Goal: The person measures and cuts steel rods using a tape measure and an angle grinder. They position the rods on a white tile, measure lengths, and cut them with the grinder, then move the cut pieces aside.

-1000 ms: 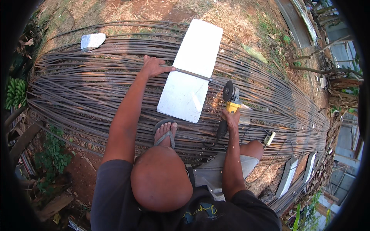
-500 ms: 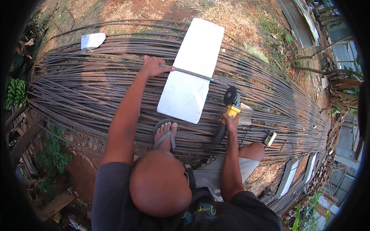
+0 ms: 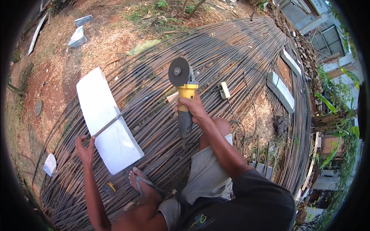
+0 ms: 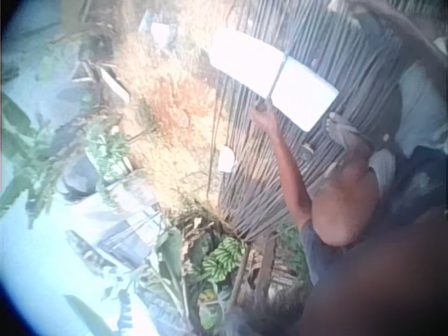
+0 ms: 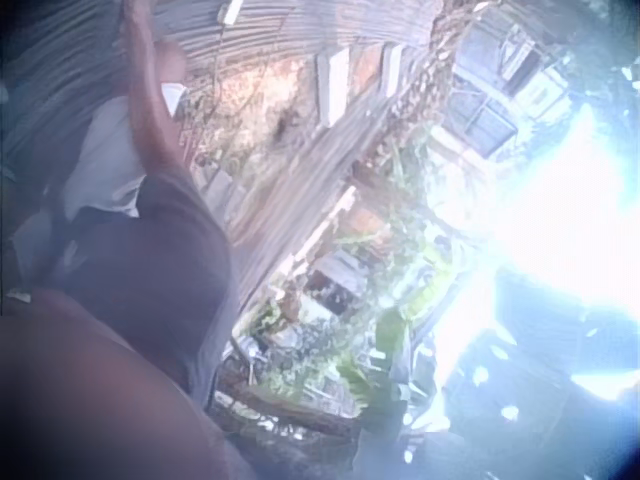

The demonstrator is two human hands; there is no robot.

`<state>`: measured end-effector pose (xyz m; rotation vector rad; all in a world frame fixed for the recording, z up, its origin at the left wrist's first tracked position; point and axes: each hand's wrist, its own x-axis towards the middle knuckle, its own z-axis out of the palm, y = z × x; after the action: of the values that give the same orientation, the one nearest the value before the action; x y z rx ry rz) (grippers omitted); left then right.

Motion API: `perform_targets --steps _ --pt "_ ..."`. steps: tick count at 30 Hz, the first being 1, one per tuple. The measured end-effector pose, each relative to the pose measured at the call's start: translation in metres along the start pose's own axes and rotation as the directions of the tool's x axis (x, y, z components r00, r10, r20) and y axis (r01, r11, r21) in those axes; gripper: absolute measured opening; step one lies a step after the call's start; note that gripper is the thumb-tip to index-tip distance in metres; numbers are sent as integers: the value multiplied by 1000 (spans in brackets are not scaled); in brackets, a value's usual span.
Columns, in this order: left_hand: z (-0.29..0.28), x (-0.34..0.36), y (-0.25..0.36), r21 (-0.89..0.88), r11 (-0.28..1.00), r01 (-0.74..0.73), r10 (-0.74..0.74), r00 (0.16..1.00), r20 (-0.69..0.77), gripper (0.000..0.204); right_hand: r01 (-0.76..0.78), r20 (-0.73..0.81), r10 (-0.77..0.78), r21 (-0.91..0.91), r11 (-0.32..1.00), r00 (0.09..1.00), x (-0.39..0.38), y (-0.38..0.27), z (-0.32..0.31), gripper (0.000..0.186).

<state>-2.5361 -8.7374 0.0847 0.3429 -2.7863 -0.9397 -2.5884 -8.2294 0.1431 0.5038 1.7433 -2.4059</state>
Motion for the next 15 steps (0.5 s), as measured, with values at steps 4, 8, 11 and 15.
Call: perform_targets --steps 4,8,11,15 --pt "2 -17 144 -222 975 -27 134 867 481 29 -41 -70 50 130 991 996 -10 21 -47 30" --pt "8 -56 260 -213 969 -124 243 615 750 33 -71 -117 108 286 956 987 -22 17 -47 25" --pt "49 -78 283 -278 960 -3 239 519 821 44 -62 -66 101 434 899 993 -19 14 -49 27" --pt "117 -109 317 -331 876 351 104 531 841 46 21 -129 58 540 841 990 -22 6 -60 25"
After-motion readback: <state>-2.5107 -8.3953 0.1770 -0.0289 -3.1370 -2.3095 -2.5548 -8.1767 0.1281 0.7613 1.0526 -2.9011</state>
